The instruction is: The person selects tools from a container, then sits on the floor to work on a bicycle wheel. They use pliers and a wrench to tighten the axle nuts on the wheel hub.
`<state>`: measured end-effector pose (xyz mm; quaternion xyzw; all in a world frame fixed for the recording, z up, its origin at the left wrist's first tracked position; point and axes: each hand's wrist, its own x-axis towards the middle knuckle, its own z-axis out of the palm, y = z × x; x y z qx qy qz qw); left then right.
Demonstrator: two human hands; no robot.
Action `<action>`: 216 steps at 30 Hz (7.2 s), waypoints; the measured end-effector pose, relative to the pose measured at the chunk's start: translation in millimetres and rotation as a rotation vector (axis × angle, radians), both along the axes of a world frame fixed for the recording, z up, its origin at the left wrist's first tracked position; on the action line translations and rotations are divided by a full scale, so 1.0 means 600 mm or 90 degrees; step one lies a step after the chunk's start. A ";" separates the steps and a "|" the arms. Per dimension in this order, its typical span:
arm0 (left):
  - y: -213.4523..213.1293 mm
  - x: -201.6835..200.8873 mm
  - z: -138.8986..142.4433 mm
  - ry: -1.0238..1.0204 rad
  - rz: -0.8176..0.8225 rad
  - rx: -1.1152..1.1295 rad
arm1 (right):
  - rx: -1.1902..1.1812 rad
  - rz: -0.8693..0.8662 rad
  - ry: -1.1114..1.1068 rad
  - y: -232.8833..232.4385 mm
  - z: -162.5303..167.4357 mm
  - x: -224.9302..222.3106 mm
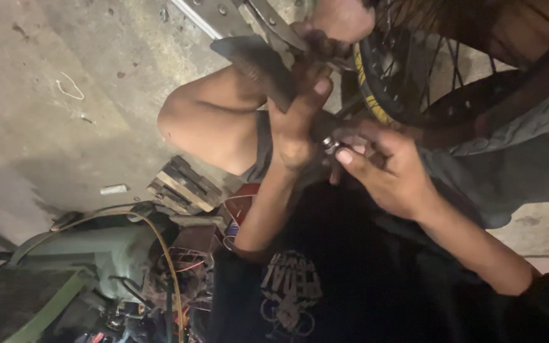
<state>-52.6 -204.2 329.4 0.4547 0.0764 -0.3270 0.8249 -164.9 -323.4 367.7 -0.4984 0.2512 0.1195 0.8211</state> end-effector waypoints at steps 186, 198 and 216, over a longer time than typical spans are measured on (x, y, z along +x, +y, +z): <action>-0.098 -0.063 -0.218 -0.348 -0.468 0.643 | 0.382 -0.445 0.130 0.031 -0.299 -0.055; -0.085 -0.050 -0.232 -0.358 -0.399 0.498 | -0.058 -0.111 -0.022 0.024 -0.318 -0.088; -0.168 -0.013 -0.266 -0.377 -0.433 0.709 | 0.029 -0.163 0.194 0.004 -0.323 -0.036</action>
